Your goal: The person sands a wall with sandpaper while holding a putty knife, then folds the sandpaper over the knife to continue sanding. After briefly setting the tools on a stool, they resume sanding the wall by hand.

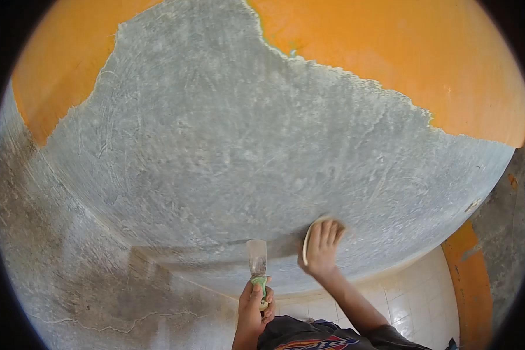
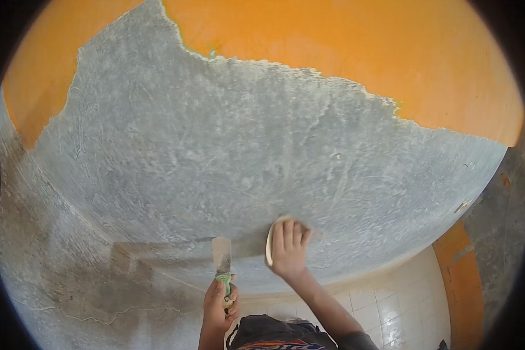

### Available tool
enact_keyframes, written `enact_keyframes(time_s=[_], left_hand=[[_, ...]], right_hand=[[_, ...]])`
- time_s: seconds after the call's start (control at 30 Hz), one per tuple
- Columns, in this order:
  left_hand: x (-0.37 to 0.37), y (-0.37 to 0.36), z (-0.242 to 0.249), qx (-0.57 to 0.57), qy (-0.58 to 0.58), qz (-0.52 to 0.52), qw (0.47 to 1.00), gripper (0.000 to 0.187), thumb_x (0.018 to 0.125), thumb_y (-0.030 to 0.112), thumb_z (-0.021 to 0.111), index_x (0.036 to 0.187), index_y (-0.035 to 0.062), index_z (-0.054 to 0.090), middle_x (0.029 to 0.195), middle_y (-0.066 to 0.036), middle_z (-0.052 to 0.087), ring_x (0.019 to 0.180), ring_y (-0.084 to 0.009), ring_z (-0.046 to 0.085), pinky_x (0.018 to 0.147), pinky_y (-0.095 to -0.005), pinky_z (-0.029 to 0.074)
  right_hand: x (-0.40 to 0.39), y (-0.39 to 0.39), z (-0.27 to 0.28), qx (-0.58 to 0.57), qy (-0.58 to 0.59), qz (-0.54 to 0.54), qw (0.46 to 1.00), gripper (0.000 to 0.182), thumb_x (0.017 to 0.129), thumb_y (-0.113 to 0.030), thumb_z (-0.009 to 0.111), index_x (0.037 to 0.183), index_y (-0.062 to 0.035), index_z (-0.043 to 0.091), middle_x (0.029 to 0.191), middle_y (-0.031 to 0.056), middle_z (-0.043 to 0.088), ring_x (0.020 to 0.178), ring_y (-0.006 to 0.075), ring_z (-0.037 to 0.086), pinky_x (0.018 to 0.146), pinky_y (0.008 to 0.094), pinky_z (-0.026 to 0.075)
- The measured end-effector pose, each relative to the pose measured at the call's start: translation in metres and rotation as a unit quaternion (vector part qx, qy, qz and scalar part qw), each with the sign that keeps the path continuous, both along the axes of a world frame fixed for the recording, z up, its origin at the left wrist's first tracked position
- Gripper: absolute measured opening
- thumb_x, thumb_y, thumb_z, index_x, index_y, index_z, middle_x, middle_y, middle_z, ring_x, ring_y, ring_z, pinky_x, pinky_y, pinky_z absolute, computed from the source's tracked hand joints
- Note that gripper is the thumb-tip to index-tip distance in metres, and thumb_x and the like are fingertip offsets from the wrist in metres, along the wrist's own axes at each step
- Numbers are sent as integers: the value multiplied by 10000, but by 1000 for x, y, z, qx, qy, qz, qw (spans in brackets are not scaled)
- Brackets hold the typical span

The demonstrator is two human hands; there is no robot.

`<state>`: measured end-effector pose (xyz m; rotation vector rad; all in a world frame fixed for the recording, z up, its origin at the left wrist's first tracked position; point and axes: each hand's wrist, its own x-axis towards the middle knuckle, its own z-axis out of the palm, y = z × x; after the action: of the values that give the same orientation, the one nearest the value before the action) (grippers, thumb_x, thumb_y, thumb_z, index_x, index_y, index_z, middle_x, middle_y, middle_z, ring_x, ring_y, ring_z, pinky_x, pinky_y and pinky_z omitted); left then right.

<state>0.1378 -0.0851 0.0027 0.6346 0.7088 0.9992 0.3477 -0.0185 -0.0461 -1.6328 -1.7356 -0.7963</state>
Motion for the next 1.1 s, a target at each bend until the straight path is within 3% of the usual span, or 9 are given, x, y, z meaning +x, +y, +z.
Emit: enact_keyframes(time_s=[0.17,0.23,0.33,0.43,0.5,0.53,0.8,0.9,1.1], left_hand=[[-7,1,15,58,89,-21,994,380,1011,283,395,1273,9,420,742,-38,465,446,-71,398,340,-199,282],[-7,0,19,43,89,-25,995,377,1014,279,387,1274,8,414,752,-41,465,447,-71,394,341,-200,287],[-6,0,22,31,88,-30,995,373,1017,274,372,1275,7,405,771,-43,461,446,-70,381,342,-204,290],[-1,-2,22,19,80,-25,996,356,1015,279,377,1270,33,419,770,-35,453,433,-69,360,337,-205,274],[2,-3,26,14,71,-18,997,341,1011,283,387,1263,59,437,762,-28,448,422,-68,348,334,-204,260],[2,-5,29,14,83,-15,996,335,1013,280,382,1260,60,438,760,-29,446,419,-69,344,331,-205,256],[-3,-2,24,17,67,-32,997,357,1018,273,365,1282,35,398,781,-39,445,443,-72,365,337,-207,275],[-11,2,20,20,55,-42,997,358,1015,277,376,1287,45,399,786,-41,451,444,-71,369,337,-202,275],[-22,9,14,44,49,-38,997,351,1011,267,393,1283,46,412,786,-43,461,449,-65,375,339,-192,270]], right_hand=[[-8,-3,21,5,17,35,999,677,853,-168,510,1330,222,230,1369,480,170,1284,651,122,1017,726,16],[-4,1,80,134,35,-17,990,579,805,-180,568,1268,135,417,1261,376,426,1170,535,417,1047,663,109],[4,3,105,159,43,-24,986,566,820,-202,562,1253,136,428,1259,371,422,1156,530,414,1055,654,69],[-7,4,52,102,54,-32,993,523,818,-199,543,1223,121,457,1240,351,439,1117,503,441,1035,655,128],[-7,5,-23,20,-33,-5,999,652,840,-200,539,1278,218,298,1376,463,187,1301,617,147,1038,698,9],[-11,0,-30,21,-32,-5,999,652,840,-200,539,1278,218,298,1376,463,187,1301,617,147,1038,698,9],[-12,4,101,109,12,-3,994,577,834,-191,535,1233,194,373,1280,462,329,1235,612,274,1039,689,46],[-27,9,73,127,22,-22,991,550,762,-178,556,1240,82,475,1250,310,457,1098,462,474,999,638,214],[-46,-3,14,-10,37,47,998,548,748,-187,575,1236,48,499,1239,294,471,1094,447,478,996,611,238]])
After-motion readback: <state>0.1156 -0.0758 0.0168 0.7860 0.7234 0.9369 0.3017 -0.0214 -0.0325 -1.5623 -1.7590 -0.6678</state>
